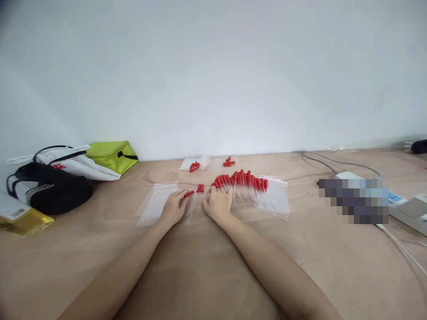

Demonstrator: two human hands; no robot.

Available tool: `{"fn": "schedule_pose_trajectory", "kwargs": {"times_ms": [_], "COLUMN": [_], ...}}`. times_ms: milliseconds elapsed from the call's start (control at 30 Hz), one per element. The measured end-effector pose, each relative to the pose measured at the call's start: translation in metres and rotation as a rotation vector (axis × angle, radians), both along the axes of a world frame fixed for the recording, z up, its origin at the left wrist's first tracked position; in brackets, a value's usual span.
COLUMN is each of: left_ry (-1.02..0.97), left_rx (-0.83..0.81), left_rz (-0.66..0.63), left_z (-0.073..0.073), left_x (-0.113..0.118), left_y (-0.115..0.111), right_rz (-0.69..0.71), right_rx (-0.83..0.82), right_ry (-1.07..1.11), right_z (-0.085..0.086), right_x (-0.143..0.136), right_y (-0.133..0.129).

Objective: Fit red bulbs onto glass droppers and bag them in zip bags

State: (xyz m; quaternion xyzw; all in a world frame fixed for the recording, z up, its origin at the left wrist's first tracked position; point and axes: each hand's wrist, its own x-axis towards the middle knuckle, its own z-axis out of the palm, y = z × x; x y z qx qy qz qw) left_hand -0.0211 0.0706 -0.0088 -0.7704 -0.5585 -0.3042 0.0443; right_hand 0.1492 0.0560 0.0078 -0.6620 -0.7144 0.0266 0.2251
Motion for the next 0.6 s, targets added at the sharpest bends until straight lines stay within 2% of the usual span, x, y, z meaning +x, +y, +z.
{"fn": "schedule_pose_trajectory", "kwargs": {"times_ms": [100, 233, 367, 467, 600], "left_ry": [0.004, -0.014, -0.078, -0.158, -0.212], "left_rx": [-0.008, 0.012, 0.104, 0.143, 0.049], "left_rz": [-0.039, -0.027, -0.026, -0.092, -0.249], "left_z": [-0.002, -0.002, 0.002, 0.007, 0.010], "left_x": [0.001, 0.003, 0.005, 0.010, 0.024], "left_y": [0.000, -0.003, -0.010, -0.021, -0.040], "right_rz": [0.003, -0.008, 0.032, 0.051, 0.149], "right_rx": [-0.035, -0.061, -0.045, 0.022, 0.151], "right_ry": [0.000, -0.069, -0.170, -0.186, -0.082], "right_z": [0.001, 0.003, -0.002, -0.008, -0.018], "right_x": [-0.001, 0.004, 0.015, 0.030, 0.059], "right_y": [0.000, -0.006, -0.019, -0.030, -0.041]}}
